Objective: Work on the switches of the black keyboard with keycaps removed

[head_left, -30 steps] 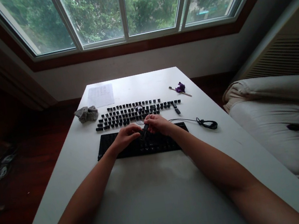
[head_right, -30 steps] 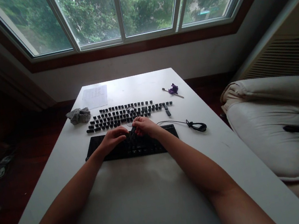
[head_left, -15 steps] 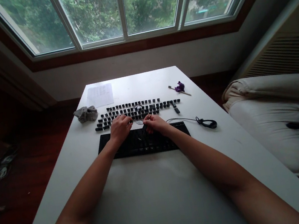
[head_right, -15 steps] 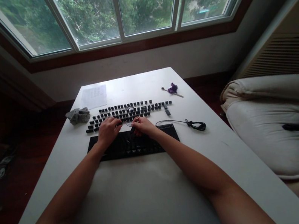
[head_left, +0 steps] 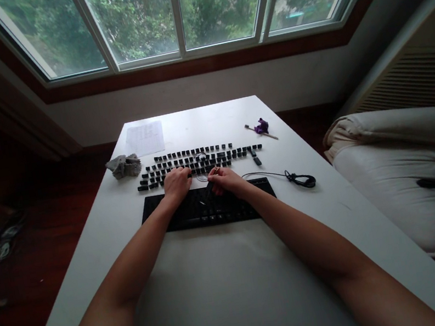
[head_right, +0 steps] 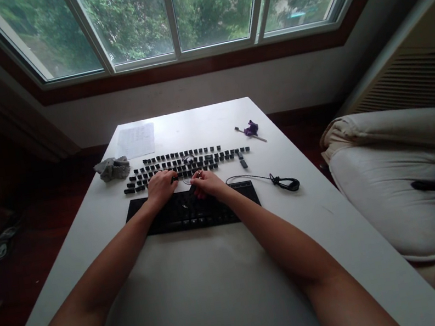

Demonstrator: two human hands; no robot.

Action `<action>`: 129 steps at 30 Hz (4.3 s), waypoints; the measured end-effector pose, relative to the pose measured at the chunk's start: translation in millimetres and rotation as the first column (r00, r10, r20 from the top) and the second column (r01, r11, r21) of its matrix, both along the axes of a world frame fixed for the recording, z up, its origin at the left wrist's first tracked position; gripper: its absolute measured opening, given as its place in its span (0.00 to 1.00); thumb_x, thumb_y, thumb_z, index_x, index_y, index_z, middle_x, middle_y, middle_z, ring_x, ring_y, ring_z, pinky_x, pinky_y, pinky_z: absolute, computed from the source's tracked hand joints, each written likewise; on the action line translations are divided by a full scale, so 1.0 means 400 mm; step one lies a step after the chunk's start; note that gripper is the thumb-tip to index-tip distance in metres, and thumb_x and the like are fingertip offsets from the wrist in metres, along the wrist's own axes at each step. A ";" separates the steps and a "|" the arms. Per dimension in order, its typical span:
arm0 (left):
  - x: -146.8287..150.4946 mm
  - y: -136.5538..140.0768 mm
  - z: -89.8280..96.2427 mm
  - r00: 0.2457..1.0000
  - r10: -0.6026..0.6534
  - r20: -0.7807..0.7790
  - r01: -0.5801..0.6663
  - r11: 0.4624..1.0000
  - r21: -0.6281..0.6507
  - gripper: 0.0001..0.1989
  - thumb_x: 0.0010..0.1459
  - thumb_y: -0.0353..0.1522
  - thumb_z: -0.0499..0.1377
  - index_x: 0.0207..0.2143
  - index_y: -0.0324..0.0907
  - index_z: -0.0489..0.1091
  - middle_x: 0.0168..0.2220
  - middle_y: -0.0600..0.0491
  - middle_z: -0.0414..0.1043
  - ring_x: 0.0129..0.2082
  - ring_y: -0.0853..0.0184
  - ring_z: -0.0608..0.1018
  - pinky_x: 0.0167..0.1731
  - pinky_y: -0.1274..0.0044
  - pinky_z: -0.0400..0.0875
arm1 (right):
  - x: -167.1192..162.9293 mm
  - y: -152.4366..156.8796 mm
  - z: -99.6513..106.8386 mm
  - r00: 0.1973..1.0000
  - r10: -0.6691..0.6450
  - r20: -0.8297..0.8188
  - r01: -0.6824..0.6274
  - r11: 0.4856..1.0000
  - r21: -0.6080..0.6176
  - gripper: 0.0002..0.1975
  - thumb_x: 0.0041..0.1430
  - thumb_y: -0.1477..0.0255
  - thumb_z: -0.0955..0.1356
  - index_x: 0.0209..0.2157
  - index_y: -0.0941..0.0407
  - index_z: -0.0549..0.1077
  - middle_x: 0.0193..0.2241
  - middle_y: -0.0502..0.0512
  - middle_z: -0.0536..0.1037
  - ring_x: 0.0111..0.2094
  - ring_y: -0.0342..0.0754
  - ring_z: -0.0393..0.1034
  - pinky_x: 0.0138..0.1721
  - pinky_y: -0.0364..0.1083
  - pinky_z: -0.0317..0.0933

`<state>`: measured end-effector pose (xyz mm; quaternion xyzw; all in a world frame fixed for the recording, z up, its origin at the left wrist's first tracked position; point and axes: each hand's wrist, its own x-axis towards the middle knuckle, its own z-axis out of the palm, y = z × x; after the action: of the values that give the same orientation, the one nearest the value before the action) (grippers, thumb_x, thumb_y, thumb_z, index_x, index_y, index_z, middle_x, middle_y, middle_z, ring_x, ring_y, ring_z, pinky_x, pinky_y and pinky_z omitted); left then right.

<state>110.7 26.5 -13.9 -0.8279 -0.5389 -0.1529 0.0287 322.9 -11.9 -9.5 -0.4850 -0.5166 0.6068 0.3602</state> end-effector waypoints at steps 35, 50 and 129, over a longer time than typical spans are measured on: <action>-0.071 -0.128 0.001 0.960 -0.236 0.148 0.243 0.970 -0.029 0.14 0.61 0.44 0.61 0.44 0.45 0.75 0.43 0.49 0.73 0.44 0.58 0.72 0.46 0.67 0.66 | -0.045 -0.045 0.030 0.945 0.130 0.299 -0.242 0.894 0.378 0.07 0.63 0.66 0.67 0.37 0.55 0.70 0.25 0.47 0.74 0.22 0.42 0.71 0.25 0.40 0.61; -0.062 -0.104 -0.004 0.970 -0.225 0.094 0.228 0.974 -0.013 0.15 0.60 0.42 0.62 0.47 0.45 0.74 0.42 0.48 0.73 0.44 0.58 0.73 0.44 0.68 0.66 | -0.046 -0.133 0.076 0.819 0.104 0.565 -0.509 0.586 0.630 0.08 0.66 0.69 0.66 0.37 0.56 0.76 0.34 0.55 0.77 0.30 0.44 0.68 0.34 0.43 0.60; -0.028 -0.147 -0.001 0.640 -0.349 0.685 0.592 0.792 -0.149 0.11 0.63 0.35 0.60 0.46 0.41 0.74 0.44 0.47 0.73 0.42 0.64 0.76 0.43 0.72 0.73 | 0.023 -0.113 -0.044 0.981 -0.063 -0.185 0.085 0.990 0.113 0.17 0.57 0.57 0.71 0.38 0.57 0.72 0.29 0.52 0.80 0.25 0.45 0.76 0.25 0.42 0.69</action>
<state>99.3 -32.2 -14.3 -0.8316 -0.2959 -0.3188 -0.3454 332.1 -57.2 -27.0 -0.4240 -0.4990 0.6023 0.4565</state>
